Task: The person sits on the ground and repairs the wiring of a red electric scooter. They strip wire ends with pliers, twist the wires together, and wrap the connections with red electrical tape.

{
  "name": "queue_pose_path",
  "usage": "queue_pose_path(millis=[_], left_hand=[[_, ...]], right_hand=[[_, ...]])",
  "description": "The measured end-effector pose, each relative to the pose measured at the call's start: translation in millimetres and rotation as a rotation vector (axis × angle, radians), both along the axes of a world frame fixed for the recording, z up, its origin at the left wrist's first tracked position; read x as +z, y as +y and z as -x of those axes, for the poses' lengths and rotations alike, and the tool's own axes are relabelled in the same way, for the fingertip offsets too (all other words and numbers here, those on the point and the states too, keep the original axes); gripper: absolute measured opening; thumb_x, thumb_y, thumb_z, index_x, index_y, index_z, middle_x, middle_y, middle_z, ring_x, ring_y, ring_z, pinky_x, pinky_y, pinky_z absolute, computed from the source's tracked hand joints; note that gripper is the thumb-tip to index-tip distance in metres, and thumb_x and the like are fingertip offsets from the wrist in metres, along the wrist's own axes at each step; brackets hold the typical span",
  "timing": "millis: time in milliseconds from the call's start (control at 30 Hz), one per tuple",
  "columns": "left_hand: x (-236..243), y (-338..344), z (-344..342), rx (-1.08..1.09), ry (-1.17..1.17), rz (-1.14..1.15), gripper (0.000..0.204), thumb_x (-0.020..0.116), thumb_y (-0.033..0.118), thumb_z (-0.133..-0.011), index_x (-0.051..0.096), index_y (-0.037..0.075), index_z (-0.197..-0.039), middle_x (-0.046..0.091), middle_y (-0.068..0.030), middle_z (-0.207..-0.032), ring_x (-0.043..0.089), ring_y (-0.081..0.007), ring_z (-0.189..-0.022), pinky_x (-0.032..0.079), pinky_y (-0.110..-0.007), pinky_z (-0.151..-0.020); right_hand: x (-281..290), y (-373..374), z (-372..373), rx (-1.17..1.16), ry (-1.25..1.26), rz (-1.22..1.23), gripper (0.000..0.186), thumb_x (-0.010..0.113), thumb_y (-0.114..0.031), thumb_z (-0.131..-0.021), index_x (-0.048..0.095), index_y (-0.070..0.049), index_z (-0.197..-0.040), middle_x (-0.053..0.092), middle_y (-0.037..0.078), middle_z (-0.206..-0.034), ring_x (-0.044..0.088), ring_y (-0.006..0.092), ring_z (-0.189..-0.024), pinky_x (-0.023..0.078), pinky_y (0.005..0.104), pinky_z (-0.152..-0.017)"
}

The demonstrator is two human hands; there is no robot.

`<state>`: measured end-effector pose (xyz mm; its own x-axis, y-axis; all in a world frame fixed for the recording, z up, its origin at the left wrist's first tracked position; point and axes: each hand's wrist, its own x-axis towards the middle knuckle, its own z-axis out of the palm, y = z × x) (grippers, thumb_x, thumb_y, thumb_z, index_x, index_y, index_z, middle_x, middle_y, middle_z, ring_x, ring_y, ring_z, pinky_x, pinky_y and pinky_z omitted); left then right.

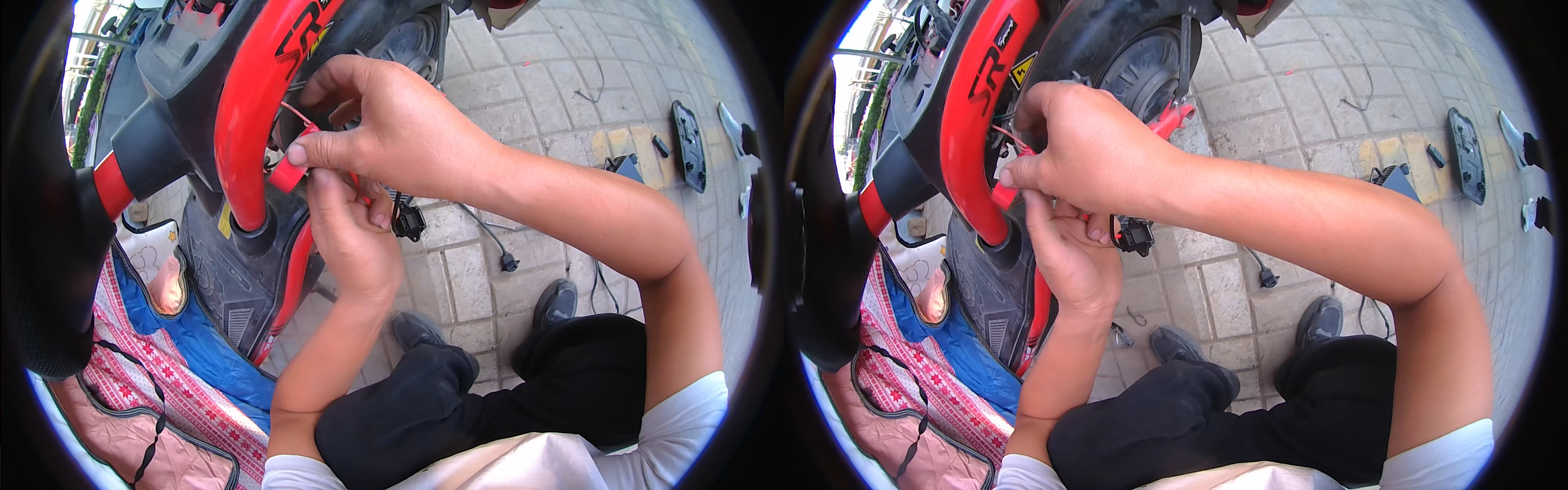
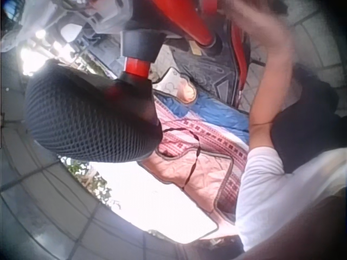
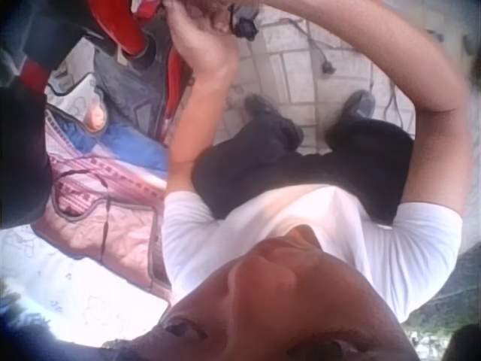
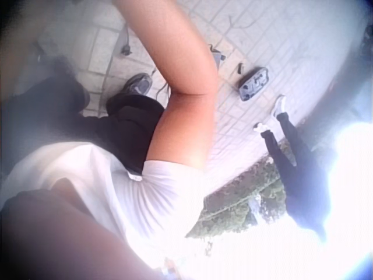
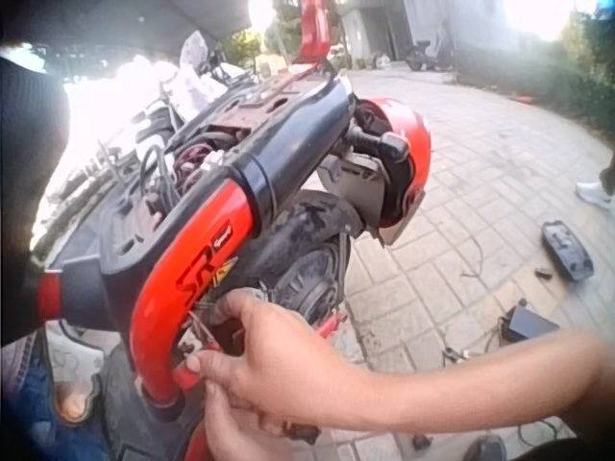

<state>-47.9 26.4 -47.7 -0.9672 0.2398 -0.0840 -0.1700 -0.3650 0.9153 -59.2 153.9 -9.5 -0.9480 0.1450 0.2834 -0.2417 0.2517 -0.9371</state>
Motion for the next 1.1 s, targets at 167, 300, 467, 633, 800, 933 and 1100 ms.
queue_pose_path(millis=[167, 300, 467, 633, 800, 933, 1100], left_hand=[[31, 9, 3, 0.111, -0.307, -0.070, 0.054, 0.040, 0.058, -0.100, 0.054, 0.009, -0.119, 0.053, -0.0035, -0.090, 0.043, -0.0132, -0.065, 0.035, -0.027, -0.061], [27, -15, 25, -0.260, -0.336, -0.262, 0.036, 0.039, 0.044, -0.104, 0.057, 0.013, -0.106, 0.050, 0.0022, -0.079, 0.043, -0.0097, -0.061, 0.035, -0.026, -0.058], [24, -26, 33, -0.290, -0.380, -0.250, 0.034, 0.041, 0.041, -0.103, 0.056, 0.014, -0.087, 0.032, 0.0062, -0.056, 0.028, -0.0087, -0.047, 0.028, -0.028, -0.053], [20, -34, 31, -0.219, -0.242, -0.146, 0.026, 0.050, 0.031, -0.103, 0.057, 0.011, -0.089, 0.030, 0.0068, -0.056, 0.026, -0.0061, -0.047, 0.025, -0.025, -0.051], [6, -27, 27, -0.035, 0.114, 0.033, 0.019, 0.056, 0.020, -0.102, 0.057, 0.004, -0.092, 0.035, 0.0072, -0.059, 0.027, -0.0023, -0.050, 0.021, -0.023, -0.047], [-8, -29, 26, 0.045, 0.329, 0.230, 0.015, 0.056, 0.016, -0.103, 0.061, 0.002, -0.105, 0.046, 0.0076, -0.069, 0.033, 0.0000, -0.057, 0.024, -0.019, -0.051], [-18, -23, 21, 0.066, 0.375, 0.338, 0.021, 0.057, 0.017, -0.102, 0.062, 0.002, -0.116, 0.052, 0.0069, -0.078, 0.039, -0.0001, -0.065, 0.029, -0.018, -0.056]], right_hand=[[-3, 0, 5, 0.023, -0.170, 0.036, 0.043, 0.078, -0.019, -0.084, 0.061, 0.008, -0.113, 0.071, 0.014, -0.092, 0.068, 0.0155, -0.080, 0.056, 0.0292, -0.073], [-6, 8, 4, 0.253, -0.209, 0.222, 0.046, 0.077, -0.021, -0.086, 0.060, 0.008, -0.119, 0.070, 0.014, -0.100, 0.068, 0.0172, -0.087, 0.055, 0.0301, -0.080], [-22, 31, 17, 0.369, -0.148, 0.101, 0.045, 0.077, -0.030, -0.085, 0.067, 0.006, -0.109, 0.071, 0.015, -0.090, 0.068, 0.0198, -0.089, 0.052, 0.0317, -0.080], [-13, 32, 20, 0.344, -0.175, -0.028, 0.036, 0.080, -0.025, -0.084, 0.064, 0.004, -0.098, 0.068, 0.010, -0.093, 0.063, 0.0139, -0.086, 0.051, 0.0292, -0.078], [0, 36, 11, 0.325, -0.275, -0.027, 0.032, 0.080, -0.021, -0.085, 0.063, 0.002, -0.097, 0.066, 0.005, -0.090, 0.058, 0.0088, -0.084, 0.048, 0.0256, -0.074], [13, 37, -2, 0.398, -0.216, 0.071, 0.035, 0.076, -0.024, -0.089, 0.064, 0.004, -0.108, 0.068, 0.007, -0.098, 0.061, 0.0099, -0.092, 0.051, 0.0276, -0.081], [10, 27, -10, 0.452, -0.105, 0.212, 0.038, 0.067, -0.021, -0.096, 0.062, 0.005, -0.123, 0.069, 0.011, -0.110, 0.063, 0.0130, -0.104, 0.052, 0.0303, -0.093]])
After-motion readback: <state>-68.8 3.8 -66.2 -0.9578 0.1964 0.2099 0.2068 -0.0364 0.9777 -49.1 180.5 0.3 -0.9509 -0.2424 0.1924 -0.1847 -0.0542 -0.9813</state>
